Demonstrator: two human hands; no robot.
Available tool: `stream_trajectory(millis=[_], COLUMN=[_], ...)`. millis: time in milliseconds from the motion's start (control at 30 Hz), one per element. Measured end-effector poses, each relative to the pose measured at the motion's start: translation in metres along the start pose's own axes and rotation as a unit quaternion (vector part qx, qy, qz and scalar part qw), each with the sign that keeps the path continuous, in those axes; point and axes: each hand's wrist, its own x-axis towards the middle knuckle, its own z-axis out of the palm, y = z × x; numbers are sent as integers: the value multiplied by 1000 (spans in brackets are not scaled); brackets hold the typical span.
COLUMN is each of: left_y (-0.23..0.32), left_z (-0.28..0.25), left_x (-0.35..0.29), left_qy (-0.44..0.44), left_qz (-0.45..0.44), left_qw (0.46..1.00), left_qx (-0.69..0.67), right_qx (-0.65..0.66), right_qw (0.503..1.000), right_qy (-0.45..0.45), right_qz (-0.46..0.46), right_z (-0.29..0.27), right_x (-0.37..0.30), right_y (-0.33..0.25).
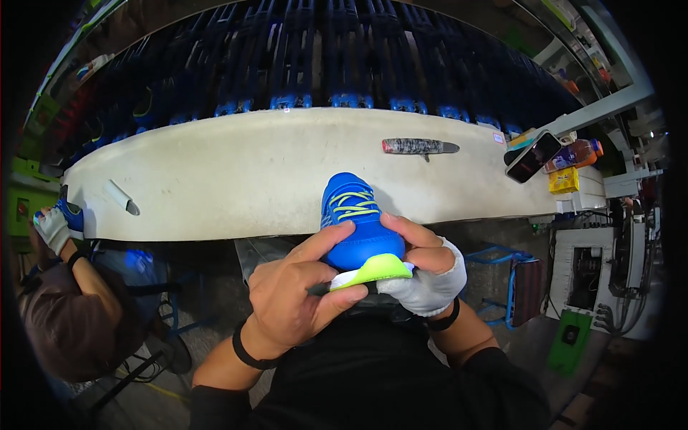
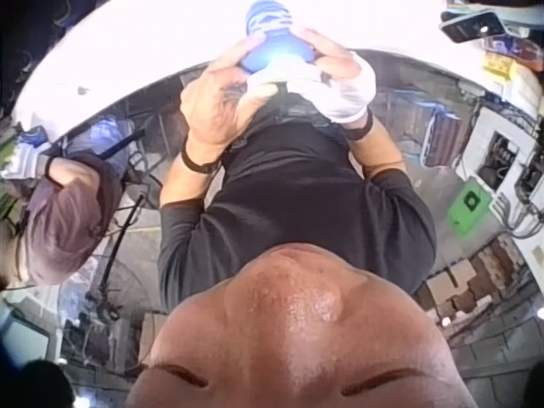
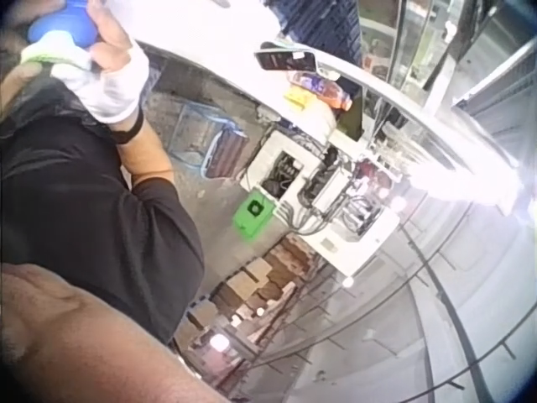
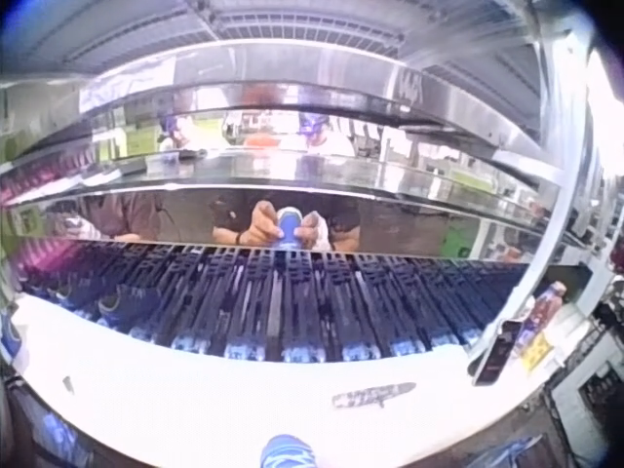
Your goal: Assemble shoes by matching soles to uppers on a manufacturing line.
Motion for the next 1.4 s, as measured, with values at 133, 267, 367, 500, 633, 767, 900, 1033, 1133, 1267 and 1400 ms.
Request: stream_trajectory(millis=[133, 267, 367, 500, 633, 767, 900, 1033, 1133, 1267, 1400], left_y=[-3, -1, -3, 33, 24, 4, -11, -15, -14, -1, 18], left_z=[1, -5, -28, -61, -59, -78, -89, -87, -82, -69, -52], left_x=[-5, -5, 2, 38, 50, 35, 17, -2, -12, -13, 4], left_qy=[24, 37, -44, -147, -268, -235, -194, -176, -139, -116, -145], left_qz=[-42, -55, -44, -80, -72, -101, -101, -108, -101, -106, -57], left_qw=[997, 996, 998, 976, 934, 950, 966, 966, 975, 978, 976], left_qx=[-58, -66, 28, 138, 225, 178, 135, 158, 143, 140, 154], right_qx=[17, -8, 18, 2, -65, -168, -186, -155, -137, -147, -310], right_qw=[999, 1000, 1000, 1000, 997, 976, 974, 977, 980, 967, 927], right_qy=[-36, -20, 22, 4, -47, -94, -99, -82, -54, -78, -145], right_qz=[17, 21, -14, -12, -16, 98, 85, 123, 131, 193, 152], right_z=[-1, 5, 17, 33, 45, 33, 30, 38, 48, 40, 22], right_x=[-1, 8, 17, 18, 4, -1, -5, -5, -12, -9, -12], right_y=[6, 3, 7, -3, -4, 10, 21, 26, 31, 22, 8])
